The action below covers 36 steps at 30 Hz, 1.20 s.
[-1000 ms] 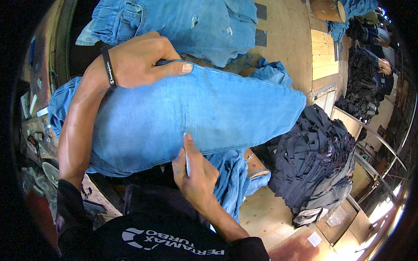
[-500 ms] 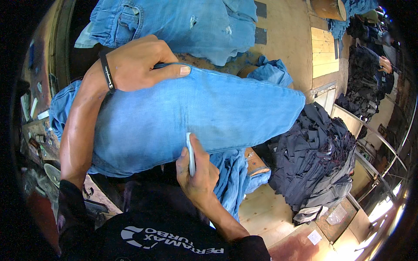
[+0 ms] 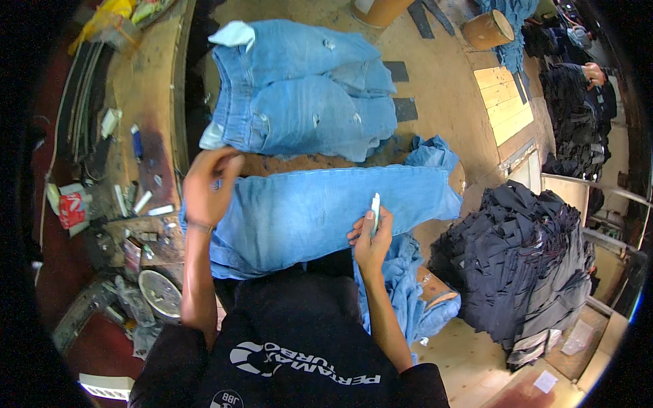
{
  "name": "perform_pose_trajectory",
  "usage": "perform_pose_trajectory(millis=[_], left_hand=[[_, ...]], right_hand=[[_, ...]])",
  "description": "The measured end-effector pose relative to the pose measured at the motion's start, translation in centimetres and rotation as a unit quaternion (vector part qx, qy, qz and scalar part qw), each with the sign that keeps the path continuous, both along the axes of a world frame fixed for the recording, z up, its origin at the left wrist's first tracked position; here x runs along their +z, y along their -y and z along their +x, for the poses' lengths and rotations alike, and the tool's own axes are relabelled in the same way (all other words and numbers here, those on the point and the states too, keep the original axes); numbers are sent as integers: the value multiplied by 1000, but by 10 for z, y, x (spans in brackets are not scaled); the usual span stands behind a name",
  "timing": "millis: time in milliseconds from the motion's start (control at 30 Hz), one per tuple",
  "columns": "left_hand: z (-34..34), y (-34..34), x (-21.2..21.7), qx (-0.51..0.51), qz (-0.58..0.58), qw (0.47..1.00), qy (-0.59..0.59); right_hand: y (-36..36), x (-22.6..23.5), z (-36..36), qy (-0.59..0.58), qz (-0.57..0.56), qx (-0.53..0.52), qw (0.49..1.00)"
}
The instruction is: The person marks several pairs of light blue jeans with a white marker on a wooden workbench. They hold each pair steady with one hand and draw lines on the thigh and crotch areas with the other, then place the marked jeans back on the pile.
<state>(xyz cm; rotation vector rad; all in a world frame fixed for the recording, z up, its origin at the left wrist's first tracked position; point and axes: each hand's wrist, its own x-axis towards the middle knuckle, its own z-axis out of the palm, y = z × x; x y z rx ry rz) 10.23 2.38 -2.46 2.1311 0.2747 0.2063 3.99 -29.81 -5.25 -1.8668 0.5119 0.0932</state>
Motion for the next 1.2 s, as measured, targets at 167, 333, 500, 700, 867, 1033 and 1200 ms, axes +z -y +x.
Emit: perform_pose_trajectory(millis=[167, 333, 500, 700, 867, 1033, 1200], left_hand=[[-123, -29, 12, 178, 345, 915, -106], [-165, -18, -21, 211, 245, 926, -195], [-184, -11, -10, 315, -150, 905, -243], [-65, 12, 33, 40, -178, 944, -275], [-14, 49, 3, -119, -7, 976, -184], [-116, 101, -19, 145, -210, 966, -53], [-151, 153, -3, 421, -551, 714, -97]], right_hand=[[-2, -17, -5, 59, -39, 1, 997], [6, -16, 2, 43, -42, 35, 998], [15, -13, 4, 32, -31, 80, 996], [23, -9, 5, 11, 32, 100, 994], [30, -9, 4, 20, 44, 147, 988], [35, -9, 6, 17, 68, 175, 982], [39, -6, 12, 0, 98, 190, 977]])
